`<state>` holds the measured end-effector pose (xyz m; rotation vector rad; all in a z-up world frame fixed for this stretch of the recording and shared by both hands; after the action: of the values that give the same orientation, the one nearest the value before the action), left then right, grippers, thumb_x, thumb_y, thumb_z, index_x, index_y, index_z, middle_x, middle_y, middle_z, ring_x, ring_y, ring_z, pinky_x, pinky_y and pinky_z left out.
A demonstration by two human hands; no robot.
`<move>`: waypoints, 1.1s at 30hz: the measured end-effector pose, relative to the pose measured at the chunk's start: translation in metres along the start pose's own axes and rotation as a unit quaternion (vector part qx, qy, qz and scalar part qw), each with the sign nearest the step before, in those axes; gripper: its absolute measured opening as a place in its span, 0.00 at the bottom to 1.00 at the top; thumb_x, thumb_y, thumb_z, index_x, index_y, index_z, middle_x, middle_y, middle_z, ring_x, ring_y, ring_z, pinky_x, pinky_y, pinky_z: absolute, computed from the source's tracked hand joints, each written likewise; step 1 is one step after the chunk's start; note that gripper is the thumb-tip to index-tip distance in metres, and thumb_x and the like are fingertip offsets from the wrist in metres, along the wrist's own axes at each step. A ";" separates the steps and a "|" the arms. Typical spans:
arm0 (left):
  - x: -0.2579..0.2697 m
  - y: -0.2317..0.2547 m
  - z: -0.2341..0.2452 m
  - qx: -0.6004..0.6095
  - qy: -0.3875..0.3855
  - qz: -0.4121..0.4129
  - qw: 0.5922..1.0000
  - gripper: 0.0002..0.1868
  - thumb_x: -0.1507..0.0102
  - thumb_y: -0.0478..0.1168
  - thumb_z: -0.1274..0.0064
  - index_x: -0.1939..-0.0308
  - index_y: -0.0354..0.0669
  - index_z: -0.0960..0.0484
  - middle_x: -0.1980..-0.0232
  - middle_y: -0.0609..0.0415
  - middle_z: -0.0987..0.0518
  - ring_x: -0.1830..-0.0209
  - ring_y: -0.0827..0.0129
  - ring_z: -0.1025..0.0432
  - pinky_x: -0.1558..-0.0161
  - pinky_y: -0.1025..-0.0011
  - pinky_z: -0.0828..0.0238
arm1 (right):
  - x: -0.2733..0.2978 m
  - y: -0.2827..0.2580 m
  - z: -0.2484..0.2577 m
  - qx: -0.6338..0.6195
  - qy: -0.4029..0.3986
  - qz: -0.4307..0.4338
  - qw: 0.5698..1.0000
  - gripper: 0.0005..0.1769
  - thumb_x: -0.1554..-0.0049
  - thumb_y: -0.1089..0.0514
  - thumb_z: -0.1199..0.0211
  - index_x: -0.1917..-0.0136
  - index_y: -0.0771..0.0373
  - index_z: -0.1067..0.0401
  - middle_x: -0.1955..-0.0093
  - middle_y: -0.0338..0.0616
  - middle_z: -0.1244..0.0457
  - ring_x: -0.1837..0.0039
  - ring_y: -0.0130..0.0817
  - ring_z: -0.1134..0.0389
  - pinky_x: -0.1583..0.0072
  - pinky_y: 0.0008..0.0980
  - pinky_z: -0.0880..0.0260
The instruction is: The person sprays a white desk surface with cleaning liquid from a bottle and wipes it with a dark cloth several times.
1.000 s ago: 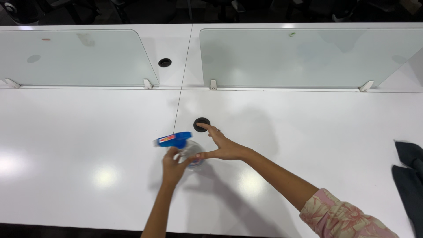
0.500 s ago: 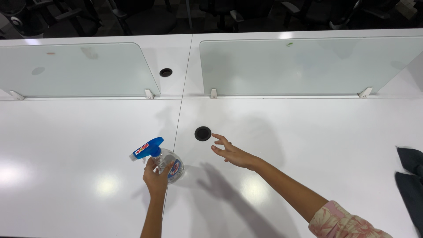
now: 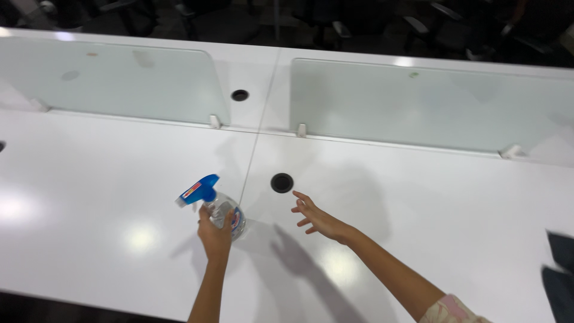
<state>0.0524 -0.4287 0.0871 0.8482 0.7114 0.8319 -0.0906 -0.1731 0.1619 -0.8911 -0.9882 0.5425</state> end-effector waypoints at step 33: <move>0.192 0.022 -0.192 -0.119 -0.158 0.147 0.969 0.60 0.41 0.49 0.36 0.22 0.34 0.64 0.19 0.29 0.65 0.18 0.37 0.72 0.23 0.45 0.68 | 0.075 0.140 0.106 -0.100 0.107 -0.071 0.987 0.52 0.46 0.20 0.76 0.16 0.44 0.69 0.25 0.47 0.41 0.32 0.46 0.32 0.33 0.45 0.28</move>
<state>-0.0148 -0.1898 -0.0250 0.8531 0.1995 0.9950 -0.1499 0.0003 0.1079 -1.0262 -0.9116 0.2230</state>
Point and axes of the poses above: each hand's wrist, its own x-axis away from the middle knuckle, its own z-axis out of the back of the hand, y = z × x, the point moved 3 cm from there along -x, towards the middle knuckle
